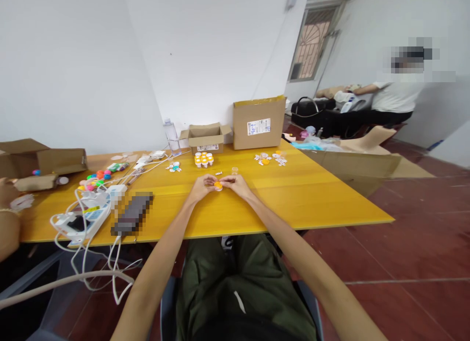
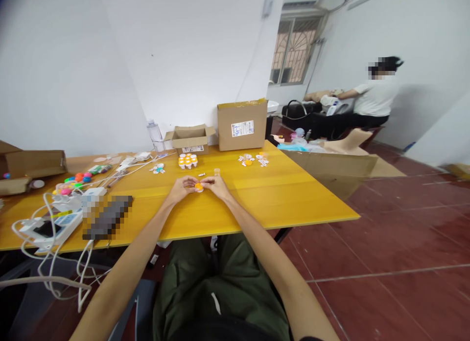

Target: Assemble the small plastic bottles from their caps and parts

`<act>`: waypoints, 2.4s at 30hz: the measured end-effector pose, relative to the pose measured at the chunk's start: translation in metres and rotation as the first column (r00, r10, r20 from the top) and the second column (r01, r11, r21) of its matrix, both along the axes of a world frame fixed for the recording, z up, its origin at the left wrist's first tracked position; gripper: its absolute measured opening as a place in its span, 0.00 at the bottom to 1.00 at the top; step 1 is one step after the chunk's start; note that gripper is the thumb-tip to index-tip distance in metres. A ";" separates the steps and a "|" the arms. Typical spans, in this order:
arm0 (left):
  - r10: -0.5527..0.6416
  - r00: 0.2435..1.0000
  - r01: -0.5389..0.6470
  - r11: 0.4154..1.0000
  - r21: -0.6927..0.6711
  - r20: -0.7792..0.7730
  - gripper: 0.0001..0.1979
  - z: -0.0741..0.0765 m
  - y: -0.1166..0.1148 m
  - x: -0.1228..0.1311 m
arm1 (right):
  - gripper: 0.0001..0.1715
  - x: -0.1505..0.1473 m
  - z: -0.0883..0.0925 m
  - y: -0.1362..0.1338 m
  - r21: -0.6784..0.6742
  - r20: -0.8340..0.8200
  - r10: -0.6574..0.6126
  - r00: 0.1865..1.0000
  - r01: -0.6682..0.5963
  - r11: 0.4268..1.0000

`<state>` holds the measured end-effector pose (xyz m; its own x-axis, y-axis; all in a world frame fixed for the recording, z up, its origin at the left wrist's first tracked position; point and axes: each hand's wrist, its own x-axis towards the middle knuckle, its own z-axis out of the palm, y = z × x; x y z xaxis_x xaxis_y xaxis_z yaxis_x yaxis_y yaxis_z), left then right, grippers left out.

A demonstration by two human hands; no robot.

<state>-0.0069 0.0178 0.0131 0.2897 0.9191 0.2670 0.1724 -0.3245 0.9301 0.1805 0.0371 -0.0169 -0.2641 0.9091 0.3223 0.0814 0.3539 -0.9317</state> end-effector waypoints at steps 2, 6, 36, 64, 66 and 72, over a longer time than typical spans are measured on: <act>-0.005 1.000 0.005 1.000 0.005 -0.003 0.17 0.000 0.000 0.000 | 0.13 0.000 0.000 0.000 0.000 0.000 -0.003 1.000 0.003 1.000; -0.013 1.000 0.013 1.000 0.010 0.004 0.17 0.000 0.000 0.000 | 0.12 0.000 0.000 0.000 0.006 0.003 -0.004 1.000 0.003 1.000; -0.020 1.000 0.021 1.000 0.022 -0.012 0.19 -0.002 0.000 0.001 | 0.09 0.001 -0.002 0.000 -0.010 0.003 -0.004 1.000 0.004 1.000; -0.037 0.999 0.036 0.999 -0.014 -0.019 0.19 -0.003 0.000 0.001 | 0.09 0.001 0.004 -0.004 0.021 0.041 -0.013 0.999 0.012 1.000; -0.032 0.999 0.032 0.999 -0.012 -0.020 0.19 -0.003 0.000 0.000 | 0.08 0.001 0.005 -0.005 0.063 0.033 -0.058 0.998 0.055 0.996; -0.014 0.999 0.014 1.000 -0.004 -0.029 0.19 -0.005 0.001 0.000 | 0.11 0.007 0.013 -0.008 0.137 0.056 -0.317 0.947 0.307 0.942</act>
